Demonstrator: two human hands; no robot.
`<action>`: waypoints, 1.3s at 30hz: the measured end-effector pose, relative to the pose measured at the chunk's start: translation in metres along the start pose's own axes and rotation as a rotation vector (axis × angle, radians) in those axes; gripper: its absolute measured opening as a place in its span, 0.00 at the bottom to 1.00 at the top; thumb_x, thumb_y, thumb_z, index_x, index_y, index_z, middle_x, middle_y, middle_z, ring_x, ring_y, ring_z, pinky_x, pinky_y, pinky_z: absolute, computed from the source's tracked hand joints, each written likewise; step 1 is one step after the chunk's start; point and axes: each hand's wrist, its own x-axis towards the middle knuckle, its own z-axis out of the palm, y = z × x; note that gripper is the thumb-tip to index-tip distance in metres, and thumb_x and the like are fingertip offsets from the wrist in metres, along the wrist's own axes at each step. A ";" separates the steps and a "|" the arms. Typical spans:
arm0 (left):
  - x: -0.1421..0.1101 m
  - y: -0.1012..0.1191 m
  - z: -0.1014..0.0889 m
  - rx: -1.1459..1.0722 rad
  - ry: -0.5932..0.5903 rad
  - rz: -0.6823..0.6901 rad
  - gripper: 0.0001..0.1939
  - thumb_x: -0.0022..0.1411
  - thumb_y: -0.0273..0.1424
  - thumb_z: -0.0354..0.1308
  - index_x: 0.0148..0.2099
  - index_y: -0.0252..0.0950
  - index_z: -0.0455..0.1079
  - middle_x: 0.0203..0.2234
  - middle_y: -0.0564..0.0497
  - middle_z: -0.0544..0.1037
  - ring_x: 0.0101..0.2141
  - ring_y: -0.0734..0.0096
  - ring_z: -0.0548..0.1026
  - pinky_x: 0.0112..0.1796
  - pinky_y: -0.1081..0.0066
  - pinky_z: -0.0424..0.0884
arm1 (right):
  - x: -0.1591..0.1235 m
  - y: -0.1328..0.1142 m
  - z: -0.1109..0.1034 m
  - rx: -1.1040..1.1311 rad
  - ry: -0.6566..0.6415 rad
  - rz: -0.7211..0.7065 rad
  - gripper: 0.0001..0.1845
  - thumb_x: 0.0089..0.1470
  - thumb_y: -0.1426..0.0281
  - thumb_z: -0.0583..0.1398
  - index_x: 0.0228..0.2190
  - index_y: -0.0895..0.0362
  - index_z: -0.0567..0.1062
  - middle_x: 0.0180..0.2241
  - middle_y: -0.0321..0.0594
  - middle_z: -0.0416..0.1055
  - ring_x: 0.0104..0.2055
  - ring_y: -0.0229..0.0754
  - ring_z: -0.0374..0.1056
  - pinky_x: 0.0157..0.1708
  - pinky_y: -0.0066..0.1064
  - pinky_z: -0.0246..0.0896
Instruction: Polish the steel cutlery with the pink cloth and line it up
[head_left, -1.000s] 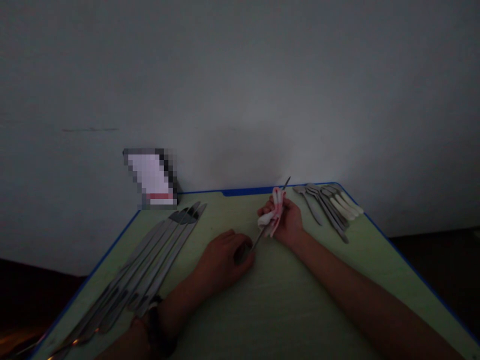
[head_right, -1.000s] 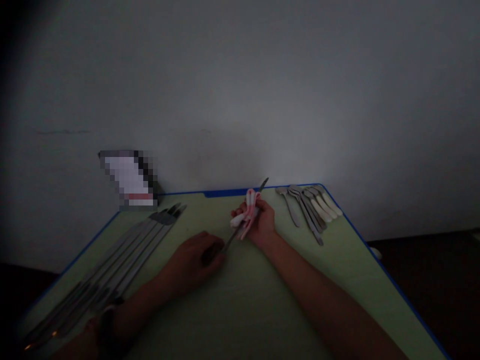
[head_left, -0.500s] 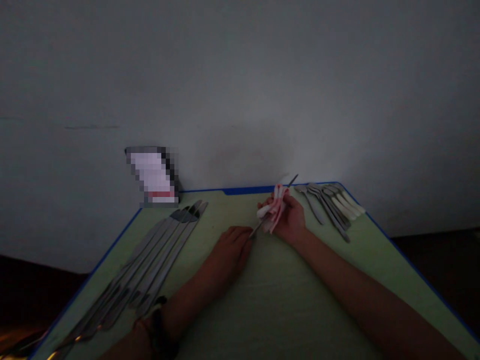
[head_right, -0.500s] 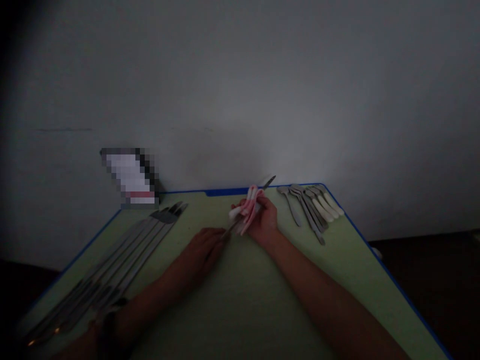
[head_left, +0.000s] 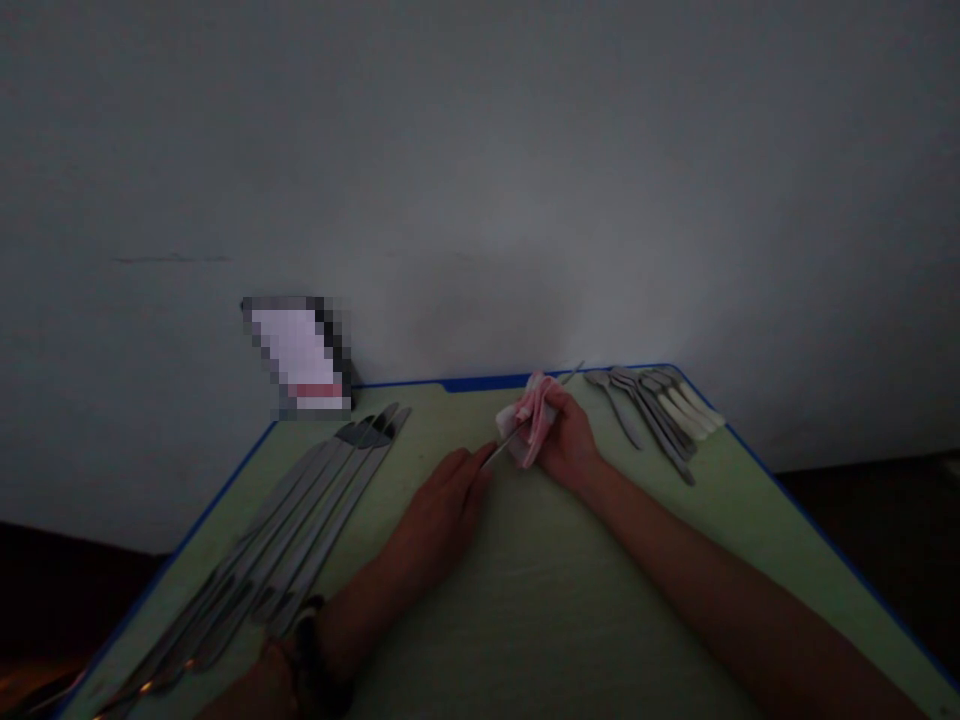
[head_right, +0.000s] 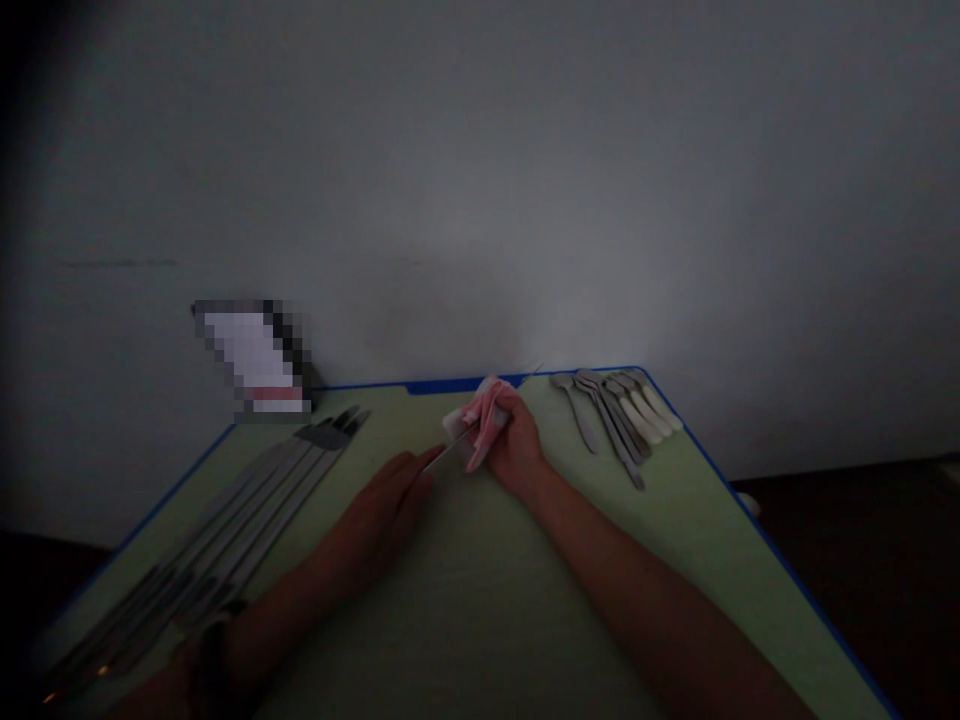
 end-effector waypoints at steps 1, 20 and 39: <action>0.000 0.000 -0.001 -0.018 -0.019 0.014 0.22 0.70 0.35 0.38 0.60 0.36 0.62 0.44 0.45 0.74 0.45 0.65 0.71 0.50 0.62 0.66 | 0.000 0.000 -0.001 0.019 0.028 0.015 0.09 0.51 0.70 0.52 0.23 0.57 0.69 0.18 0.36 0.67 0.22 0.37 0.62 0.27 0.28 0.62; 0.006 0.002 -0.014 -0.198 -0.162 -0.070 0.16 0.65 0.38 0.45 0.48 0.36 0.68 0.33 0.50 0.77 0.35 0.65 0.73 0.38 0.69 0.68 | -0.002 0.018 -0.003 -0.217 -0.135 0.043 0.14 0.47 0.60 0.62 0.32 0.58 0.75 0.30 0.41 0.75 0.36 0.44 0.71 0.45 0.36 0.63; 0.007 -0.003 -0.009 -0.137 -0.039 -0.159 0.18 0.65 0.40 0.43 0.35 0.35 0.68 0.28 0.49 0.78 0.28 0.67 0.74 0.32 0.70 0.69 | -0.014 0.029 -0.006 -0.713 -0.269 -0.106 0.15 0.46 0.65 0.65 0.37 0.55 0.74 0.34 0.36 0.73 0.36 0.39 0.67 0.41 0.32 0.61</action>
